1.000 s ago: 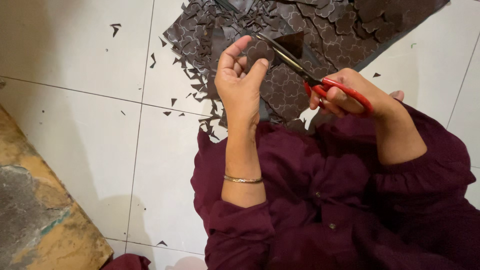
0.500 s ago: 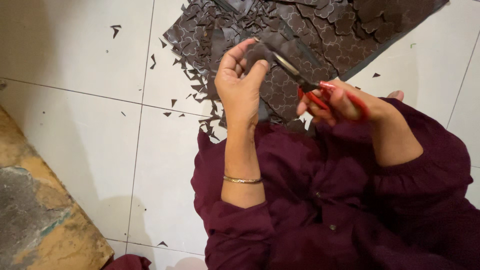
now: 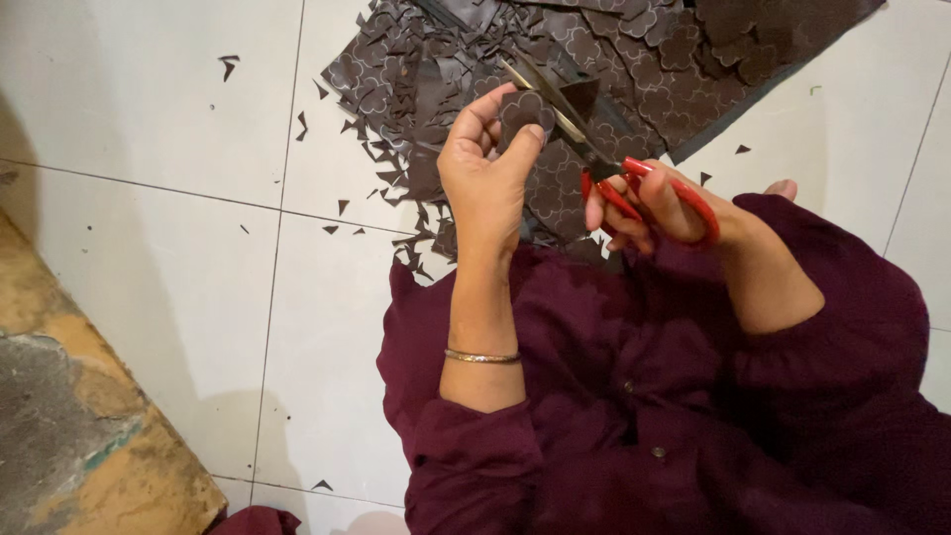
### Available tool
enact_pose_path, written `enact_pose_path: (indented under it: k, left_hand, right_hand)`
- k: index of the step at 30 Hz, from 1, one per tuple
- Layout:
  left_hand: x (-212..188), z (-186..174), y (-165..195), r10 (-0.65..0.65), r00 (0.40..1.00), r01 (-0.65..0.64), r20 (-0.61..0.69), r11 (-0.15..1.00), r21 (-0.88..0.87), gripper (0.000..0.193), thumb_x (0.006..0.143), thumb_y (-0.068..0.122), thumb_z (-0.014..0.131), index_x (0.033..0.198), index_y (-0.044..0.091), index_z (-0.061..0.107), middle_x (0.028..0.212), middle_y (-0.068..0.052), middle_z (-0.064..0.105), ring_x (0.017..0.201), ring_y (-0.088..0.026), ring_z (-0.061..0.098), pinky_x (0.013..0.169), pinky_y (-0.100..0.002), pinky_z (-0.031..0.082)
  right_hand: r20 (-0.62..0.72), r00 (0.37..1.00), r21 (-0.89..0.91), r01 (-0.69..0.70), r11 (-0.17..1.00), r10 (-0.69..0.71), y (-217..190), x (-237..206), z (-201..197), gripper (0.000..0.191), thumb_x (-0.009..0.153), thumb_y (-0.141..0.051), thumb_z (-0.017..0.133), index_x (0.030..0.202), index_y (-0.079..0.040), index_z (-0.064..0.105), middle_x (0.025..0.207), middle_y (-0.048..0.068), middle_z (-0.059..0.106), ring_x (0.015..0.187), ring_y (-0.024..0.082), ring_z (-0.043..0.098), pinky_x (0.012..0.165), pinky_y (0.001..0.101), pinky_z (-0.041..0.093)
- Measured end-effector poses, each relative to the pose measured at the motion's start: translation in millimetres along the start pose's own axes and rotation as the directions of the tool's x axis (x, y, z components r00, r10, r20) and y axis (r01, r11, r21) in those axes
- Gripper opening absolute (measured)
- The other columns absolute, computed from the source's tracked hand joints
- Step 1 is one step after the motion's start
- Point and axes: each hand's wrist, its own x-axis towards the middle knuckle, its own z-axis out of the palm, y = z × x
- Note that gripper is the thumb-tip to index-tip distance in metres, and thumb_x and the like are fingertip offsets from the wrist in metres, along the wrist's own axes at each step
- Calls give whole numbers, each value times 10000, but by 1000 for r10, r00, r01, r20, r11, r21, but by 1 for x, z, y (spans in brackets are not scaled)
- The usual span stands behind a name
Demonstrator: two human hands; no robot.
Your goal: The person sits on the floor and uses red-handled scissors to cut cloud-shaped pieces from a dark brown patterned sheet. They hold the sheet with one hand and cut along the outlines with the other, accumulating cutouts and scraps on the floor.
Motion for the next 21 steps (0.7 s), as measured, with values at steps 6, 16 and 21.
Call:
enact_pose_path:
  k: [6,16,21]
  left_hand:
    - [2,-2,-2,19,1000,-18,18,999,-28,405,885,-74,685,1286,-51,631,1103,-89,716,983,-117,684,880,-244,576]
    - [5,-1,-7,-95,994,102,50,981,-166,201,903,-65,671,1092,-3,642,941,-70,697,765,-122,689,669,-249,578]
    - [5,-1,-10,-77,994,85,76,991,-101,227,904,-58,701,1123,-15,658,926,-64,716,763,-111,682,682,-244,572]
  right_hand:
    - [-189,947,-46,-271,961,258,6,4,1,1038,750,-943,359,864,45,659,500,50,452,445,163,509,522,322,479]
    - [-138,990,-94,-43,995,30,16,8,-4,918,863,-820,576,1278,-4,636,789,-47,503,693,83,456,639,256,430]
    - [-106,994,-195,-30,980,10,14,8,-4,671,910,-594,566,1263,-29,648,787,-50,489,689,76,446,620,257,407]
